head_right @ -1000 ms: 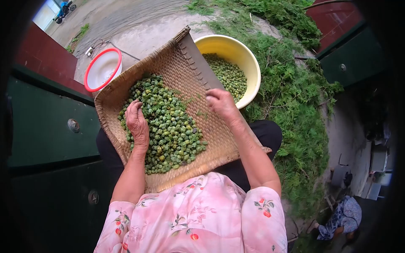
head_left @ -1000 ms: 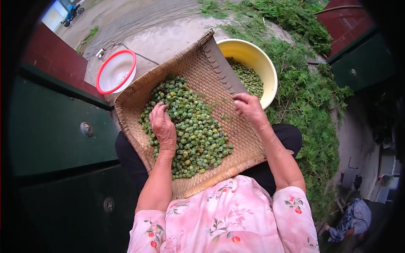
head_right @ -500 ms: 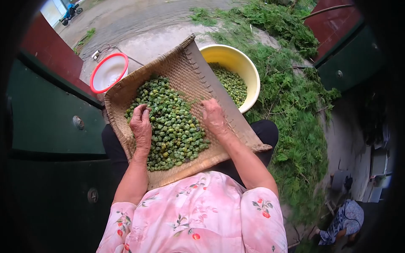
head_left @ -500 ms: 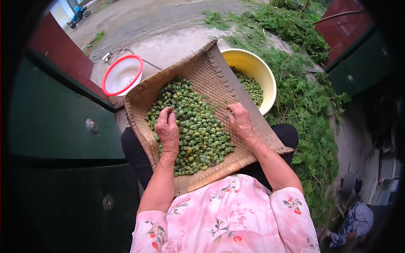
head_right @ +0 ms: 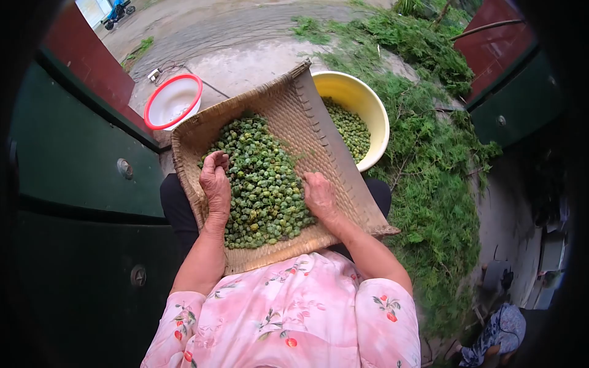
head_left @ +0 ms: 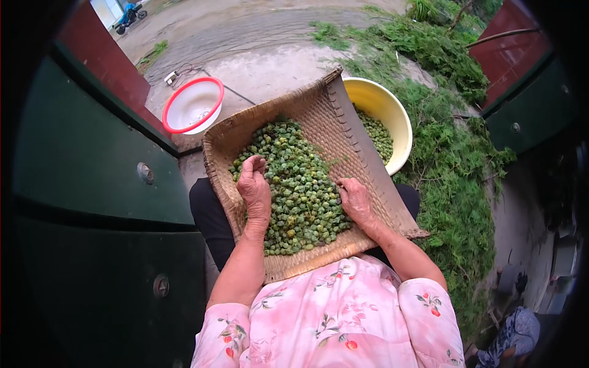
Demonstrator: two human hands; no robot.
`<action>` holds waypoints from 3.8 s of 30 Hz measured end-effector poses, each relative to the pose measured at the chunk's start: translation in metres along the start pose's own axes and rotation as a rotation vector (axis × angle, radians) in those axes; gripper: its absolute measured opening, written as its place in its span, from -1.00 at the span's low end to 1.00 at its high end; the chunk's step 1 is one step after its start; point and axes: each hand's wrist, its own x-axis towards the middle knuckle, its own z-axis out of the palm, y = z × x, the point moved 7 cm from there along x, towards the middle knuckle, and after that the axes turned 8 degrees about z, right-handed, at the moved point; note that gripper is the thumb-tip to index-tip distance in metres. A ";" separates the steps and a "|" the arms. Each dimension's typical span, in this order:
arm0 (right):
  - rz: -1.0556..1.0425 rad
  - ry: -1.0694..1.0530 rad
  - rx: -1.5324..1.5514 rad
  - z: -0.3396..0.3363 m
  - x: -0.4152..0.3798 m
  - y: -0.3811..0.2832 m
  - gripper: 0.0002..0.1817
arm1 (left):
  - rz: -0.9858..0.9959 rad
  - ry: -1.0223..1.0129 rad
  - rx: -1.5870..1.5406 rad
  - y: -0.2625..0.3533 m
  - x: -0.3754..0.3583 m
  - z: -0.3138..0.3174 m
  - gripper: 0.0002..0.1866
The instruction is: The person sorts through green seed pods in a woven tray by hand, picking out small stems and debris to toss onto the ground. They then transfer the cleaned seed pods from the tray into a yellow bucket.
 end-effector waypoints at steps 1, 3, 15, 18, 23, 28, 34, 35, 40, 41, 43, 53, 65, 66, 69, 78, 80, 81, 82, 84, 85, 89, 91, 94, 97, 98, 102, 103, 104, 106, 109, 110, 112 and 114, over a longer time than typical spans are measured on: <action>0.002 -0.005 0.005 0.000 -0.001 0.000 -0.81 | -0.013 -0.005 0.017 0.001 0.000 -0.001 -0.75; -0.014 -0.016 0.029 0.001 -0.005 0.001 -0.81 | -0.038 -0.014 0.054 0.002 0.001 -0.002 -0.73; -0.029 -0.042 0.125 -0.001 -0.009 0.003 -0.79 | -0.018 -0.075 0.075 0.025 0.009 -0.007 -0.78; 0.006 -0.067 0.171 -0.002 -0.007 0.004 -0.78 | -0.154 -0.091 -0.028 0.011 0.008 -0.010 -0.80; 0.008 -0.074 0.254 -0.006 -0.006 0.005 -0.78 | -0.711 0.028 -0.737 -0.016 -0.018 0.001 -0.84; 0.045 -0.094 0.303 -0.009 -0.002 0.004 -0.79 | -0.896 0.201 -0.780 -0.020 -0.036 -0.002 -0.82; -0.021 -0.102 0.334 -0.023 0.013 -0.029 -0.85 | -0.989 0.129 -0.710 -0.005 -0.068 0.001 -0.80; -0.031 -0.114 0.333 -0.023 0.017 -0.034 -0.86 | -0.991 0.121 -0.717 -0.006 -0.072 0.003 -0.80; -0.030 -0.161 0.320 -0.021 0.034 -0.056 -0.85 | -0.927 0.090 -0.660 -0.012 -0.077 -0.006 -0.80; -0.060 -0.187 0.345 -0.018 0.029 -0.062 -0.85 | -0.922 0.081 -0.640 -0.010 -0.076 -0.007 -0.80; -0.123 -0.233 0.401 -0.013 0.017 -0.076 -0.85 | -0.902 0.059 -0.597 -0.006 -0.074 -0.011 -0.80; -0.200 -0.227 0.058 0.004 -0.030 -0.088 -0.80 | -0.876 -0.080 -0.429 -0.001 -0.073 -0.001 -0.81; -0.316 -0.297 -0.043 -0.001 -0.030 -0.098 -0.86 | -0.663 -0.348 -0.191 0.011 -0.070 0.015 -0.83; -0.330 -0.270 -0.067 0.004 -0.033 -0.097 -0.84 | -0.654 -0.360 -0.178 0.011 -0.070 0.015 -0.83; -0.200 -0.216 0.015 0.009 -0.031 -0.086 -0.86 | -0.644 -0.373 -0.172 0.012 -0.072 0.016 -0.83; 0.232 -0.374 0.570 0.008 -0.018 -0.061 -0.87 | -0.508 -0.562 -0.158 0.023 -0.076 0.029 -0.80; 0.225 -0.368 0.575 0.009 -0.018 -0.063 -0.87 | -0.495 -0.619 -0.142 0.024 -0.076 0.032 -0.77; 0.212 -0.357 0.572 0.009 -0.018 -0.064 -0.87 | -0.532 -0.625 -0.118 0.027 -0.076 0.031 -0.77; 0.200 -0.346 0.569 0.009 -0.018 -0.065 -0.87 | -0.568 -0.632 -0.095 0.032 -0.074 0.031 -0.78; 0.104 -0.296 0.545 0.007 -0.017 -0.069 -0.87 | -0.651 -0.626 -0.103 0.032 -0.075 0.032 -0.79; 0.056 -0.271 0.532 0.007 -0.017 -0.071 -0.86 | -0.700 -0.611 -0.133 0.028 -0.078 0.032 -0.80; 0.287 -0.445 0.773 0.016 -0.019 -0.067 -0.88 | -0.688 -0.540 -0.344 0.019 -0.081 0.035 -0.84; 0.342 -0.453 0.845 0.019 -0.020 -0.063 -0.89 | -0.687 -0.522 -0.359 0.021 -0.079 0.036 -0.86; 0.336 -0.417 0.875 0.019 -0.021 -0.061 -0.89 | -0.691 -0.510 -0.374 0.020 -0.078 0.038 -0.87; -0.029 -0.080 0.564 0.008 -0.018 -0.071 -0.88 | -0.506 -0.560 -0.183 0.017 -0.078 0.038 -0.87; -0.199 0.075 0.402 0.001 -0.021 -0.080 -0.87 | -0.410 -0.582 -0.086 0.019 -0.077 0.037 -0.87; 0.136 -0.201 0.679 0.013 -0.020 -0.068 -0.84 | -0.667 -0.485 -0.349 0.014 -0.080 0.036 -0.87; 0.284 -0.331 0.815 0.018 -0.019 -0.064 -0.84 | -0.700 -0.470 -0.411 0.013 -0.080 0.035 -0.87; 0.434 -0.462 0.947 0.025 -0.022 -0.061 -0.84 | -0.732 -0.455 -0.474 0.012 -0.080 0.035 -0.87; 0.500 -0.524 1.040 0.027 -0.025 -0.060 -0.82 | -0.766 -0.462 -0.507 0.012 -0.079 0.034 -0.86; 0.509 -0.571 1.084 0.027 -0.025 -0.063 -0.82 | -0.774 -0.474 -0.534 0.014 -0.077 0.034 -0.88; 0.500 -0.579 1.082 0.027 -0.026 -0.064 -0.81 | -0.773 -0.479 -0.539 0.016 -0.078 0.033 -0.89; 0.566 -0.697 1.290 0.033 -0.031 -0.066 -0.81 | -0.837 -0.515 -0.640 0.017 -0.078 0.034 -0.89; 0.605 -0.802 1.442 0.036 -0.034 -0.069 -0.81 | -0.884 -0.548 -0.721 0.019 -0.078 0.034 -0.89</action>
